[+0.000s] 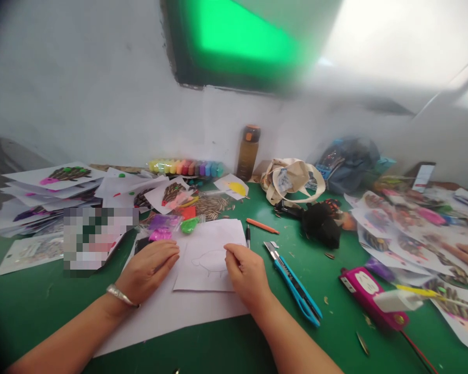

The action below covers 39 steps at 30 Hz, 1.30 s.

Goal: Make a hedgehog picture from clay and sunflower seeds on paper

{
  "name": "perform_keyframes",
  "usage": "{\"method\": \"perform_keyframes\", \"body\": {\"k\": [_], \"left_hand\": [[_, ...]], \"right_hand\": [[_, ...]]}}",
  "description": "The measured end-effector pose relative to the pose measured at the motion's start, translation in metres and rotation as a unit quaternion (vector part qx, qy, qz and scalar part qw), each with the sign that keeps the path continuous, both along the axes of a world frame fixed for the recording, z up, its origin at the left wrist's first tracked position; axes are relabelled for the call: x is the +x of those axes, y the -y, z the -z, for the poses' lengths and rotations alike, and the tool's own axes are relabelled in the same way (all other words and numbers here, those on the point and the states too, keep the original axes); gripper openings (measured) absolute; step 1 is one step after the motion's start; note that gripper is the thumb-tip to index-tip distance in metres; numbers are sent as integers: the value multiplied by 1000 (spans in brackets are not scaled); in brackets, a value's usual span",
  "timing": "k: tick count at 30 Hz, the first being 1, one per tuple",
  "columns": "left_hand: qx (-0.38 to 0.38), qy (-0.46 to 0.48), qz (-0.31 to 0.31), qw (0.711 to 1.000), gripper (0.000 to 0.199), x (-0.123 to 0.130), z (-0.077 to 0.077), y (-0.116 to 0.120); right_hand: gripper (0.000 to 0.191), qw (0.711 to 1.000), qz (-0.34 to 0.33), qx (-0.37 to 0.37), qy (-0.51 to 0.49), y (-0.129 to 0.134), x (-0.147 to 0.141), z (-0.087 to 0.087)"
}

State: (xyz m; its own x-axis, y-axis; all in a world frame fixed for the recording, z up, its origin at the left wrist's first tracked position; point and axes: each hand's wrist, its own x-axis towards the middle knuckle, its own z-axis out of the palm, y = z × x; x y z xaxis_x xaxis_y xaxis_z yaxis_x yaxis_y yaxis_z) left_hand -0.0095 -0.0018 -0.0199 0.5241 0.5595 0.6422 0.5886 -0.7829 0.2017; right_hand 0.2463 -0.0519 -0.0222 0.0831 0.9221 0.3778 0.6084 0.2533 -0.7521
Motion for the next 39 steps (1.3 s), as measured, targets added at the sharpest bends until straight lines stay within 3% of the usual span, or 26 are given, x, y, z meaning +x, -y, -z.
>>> {"method": "perform_keyframes", "body": {"k": [13, 21, 24, 29, 32, 36, 39], "left_hand": [[-1, 2, 5, 1000, 12, 0, -2, 2], [-4, -6, 1, 1000, 13, -1, -5, 8], [1, -51, -22, 998, 20, 2, -7, -3], [-38, -143, -103, 984, 41, 15, -9, -42], [-56, -140, -144, 978, 36, 24, -2, -56], [-48, -116, -155, 980, 25, 27, 5, -56], [-35, -72, -139, 987, 22, 24, 0, -49]], "right_hand": [[22, 1000, -17, -4, -22, 5, -2, 1], [24, 998, -41, -24, -33, 11, -7, -8], [24, 998, -66, -21, -6, 15, -12, -18], [26, 988, -131, -23, 73, 18, -24, -42], [27, 983, -148, -3, 113, 15, -30, -52], [26, 976, -146, 22, 157, -1, -35, -55], [26, 980, -129, 19, 148, -19, -38, -53]]}}
